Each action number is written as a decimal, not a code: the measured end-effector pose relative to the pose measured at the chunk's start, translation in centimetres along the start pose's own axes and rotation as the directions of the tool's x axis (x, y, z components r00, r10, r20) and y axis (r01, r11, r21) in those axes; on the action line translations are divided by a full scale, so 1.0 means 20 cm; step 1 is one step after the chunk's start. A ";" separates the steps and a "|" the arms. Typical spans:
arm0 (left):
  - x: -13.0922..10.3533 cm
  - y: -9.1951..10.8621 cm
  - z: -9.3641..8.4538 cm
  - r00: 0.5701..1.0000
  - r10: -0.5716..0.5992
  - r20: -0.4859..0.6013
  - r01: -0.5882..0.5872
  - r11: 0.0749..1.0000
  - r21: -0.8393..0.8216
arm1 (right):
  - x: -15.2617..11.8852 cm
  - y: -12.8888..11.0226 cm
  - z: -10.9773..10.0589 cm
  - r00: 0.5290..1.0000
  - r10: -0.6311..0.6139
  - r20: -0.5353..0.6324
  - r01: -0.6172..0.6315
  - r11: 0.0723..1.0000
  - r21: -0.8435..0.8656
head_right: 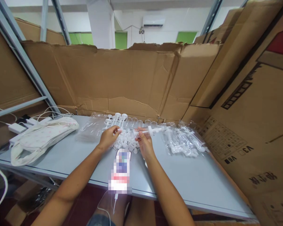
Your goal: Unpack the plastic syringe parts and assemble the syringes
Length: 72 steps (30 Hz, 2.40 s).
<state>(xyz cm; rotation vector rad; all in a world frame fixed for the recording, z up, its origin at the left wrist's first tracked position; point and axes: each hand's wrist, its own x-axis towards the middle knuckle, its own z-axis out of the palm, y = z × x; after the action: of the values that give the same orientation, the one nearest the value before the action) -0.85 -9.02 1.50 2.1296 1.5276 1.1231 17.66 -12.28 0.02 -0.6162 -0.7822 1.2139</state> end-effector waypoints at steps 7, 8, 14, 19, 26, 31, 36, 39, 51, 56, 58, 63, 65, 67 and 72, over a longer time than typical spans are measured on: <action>0.04 -0.12 -0.07 0.997 -0.045 0.068 -0.006 0.793 0.609 | 0.00 0.00 0.00 1.000 0.001 -0.002 -0.001 0.999 -0.042; 0.04 -0.13 -0.07 0.994 -0.060 0.090 -0.010 0.778 0.628 | 0.00 0.00 0.00 1.000 0.003 0.000 -0.003 0.999 -0.049; 0.04 -0.17 -0.03 0.964 -0.113 0.241 -0.025 0.864 0.503 | -0.01 0.00 0.01 1.000 0.008 -0.004 -0.008 0.997 -0.074; 0.04 -0.20 0.00 0.984 -0.106 0.147 0.084 0.985 0.149 | -0.02 -0.01 0.01 1.000 -0.002 0.009 0.003 0.993 -0.120; 0.05 -0.12 0.03 1.000 -0.017 0.026 0.023 0.971 -0.240 | -0.03 -0.05 0.01 0.967 0.172 0.190 -0.155 0.983 -0.098; -0.01 0.02 0.05 0.933 0.133 0.335 0.207 0.562 -0.800 | -0.05 -0.03 0.01 0.878 0.314 0.362 -0.231 0.939 -0.254; -0.11 0.14 0.06 0.873 0.184 0.452 0.419 0.196 -0.887 | -0.09 0.02 0.03 0.746 0.465 0.477 -0.393 0.885 -0.249; -0.14 0.16 0.08 0.904 0.081 0.419 0.404 0.154 -0.902 | -0.09 0.04 0.04 0.749 0.493 0.443 -0.417 0.870 -0.262; -0.12 0.16 0.13 0.920 -0.042 0.389 0.388 0.209 -0.897 | -0.07 0.06 0.06 0.910 0.272 0.313 -0.096 0.873 -0.479; -0.06 0.10 0.10 0.939 -0.086 0.332 0.343 0.251 -0.905 | -0.04 0.04 0.01 0.940 0.223 0.259 -0.052 0.842 -0.536; -0.03 0.09 0.07 0.943 -0.120 0.311 0.332 0.249 -0.910 | -0.04 0.03 0.00 0.937 0.235 0.260 -0.055 0.832 -0.552; -0.01 0.07 0.01 0.951 -0.132 0.279 0.308 0.322 -0.895 | -0.04 0.02 -0.01 0.911 0.290 0.293 -0.038 0.767 -0.640; 0.00 0.06 -0.01 0.953 -0.150 0.264 0.302 0.363 -0.882 | -0.04 0.02 0.00 0.898 0.307 0.315 -0.021 0.744 -0.667; 0.01 0.05 -0.03 0.956 -0.167 0.240 0.287 0.386 -0.877 | -0.04 0.02 0.00 0.895 0.312 0.320 -0.012 0.733 -0.680; 0.07 0.01 -0.12 0.968 -0.210 0.135 0.212 0.408 -0.888 | -0.04 0.01 -0.01 0.895 0.306 0.325 -0.002 0.730 -0.683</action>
<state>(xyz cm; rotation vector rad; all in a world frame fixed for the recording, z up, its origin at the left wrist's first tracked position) -2.26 -8.26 3.70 1.1241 0.7798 1.3863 17.53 -12.92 -0.34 -1.0460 -1.6072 1.2244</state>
